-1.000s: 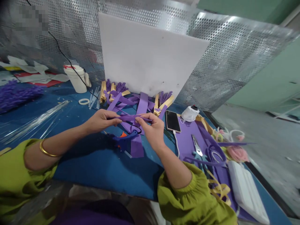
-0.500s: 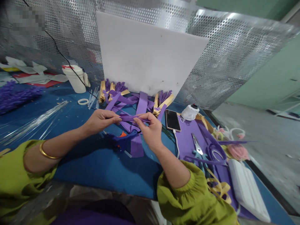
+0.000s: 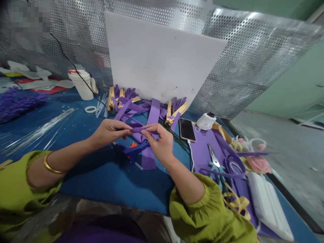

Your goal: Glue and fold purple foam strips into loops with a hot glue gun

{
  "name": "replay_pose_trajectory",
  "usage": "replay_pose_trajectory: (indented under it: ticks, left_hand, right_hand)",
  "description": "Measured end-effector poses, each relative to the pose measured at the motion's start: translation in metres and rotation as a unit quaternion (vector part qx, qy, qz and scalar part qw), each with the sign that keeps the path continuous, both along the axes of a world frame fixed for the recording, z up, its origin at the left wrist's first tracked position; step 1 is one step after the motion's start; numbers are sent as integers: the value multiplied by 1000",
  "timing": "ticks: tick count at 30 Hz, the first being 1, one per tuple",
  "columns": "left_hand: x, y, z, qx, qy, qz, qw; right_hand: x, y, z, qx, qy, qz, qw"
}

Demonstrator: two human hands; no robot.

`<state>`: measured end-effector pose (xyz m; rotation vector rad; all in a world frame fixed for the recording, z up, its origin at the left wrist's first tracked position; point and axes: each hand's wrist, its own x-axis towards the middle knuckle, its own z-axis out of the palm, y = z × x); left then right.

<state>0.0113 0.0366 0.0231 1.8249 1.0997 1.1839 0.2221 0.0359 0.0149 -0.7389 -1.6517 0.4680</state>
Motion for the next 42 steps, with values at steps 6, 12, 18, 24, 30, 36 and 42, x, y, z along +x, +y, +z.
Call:
replay_pose_trajectory:
  ticks: [6, 12, 18, 24, 30, 36, 42]
  left_hand:
    - [1, -2, 0, 16, -15, -11, 1000]
    - [1, -4, -1, 26, -14, -9, 1000]
    - [2, -4, 0, 27, -6, -17, 999]
    - [2, -6, 2, 43, 7, 1, 999]
    - [3, -7, 2, 55, 12, -19, 998]
    - [2, -8, 2, 115, 39, 1, 993]
    - [2, -9, 1, 116, 58, -7, 992]
  right_hand:
    - [-1, -2, -1, 19, -8, 5, 1000]
    - [-1, -4, -4, 36, -56, 30, 997]
    - [-1, -5, -4, 39, -75, 21, 996]
    - [-1, -5, -6, 58, -90, 48, 993]
    - [-2, -4, -6, 62, -96, 50, 992]
    - [-2, -3, -6, 62, -101, 34, 992]
    - [-1, -5, -2, 69, -120, 42, 989]
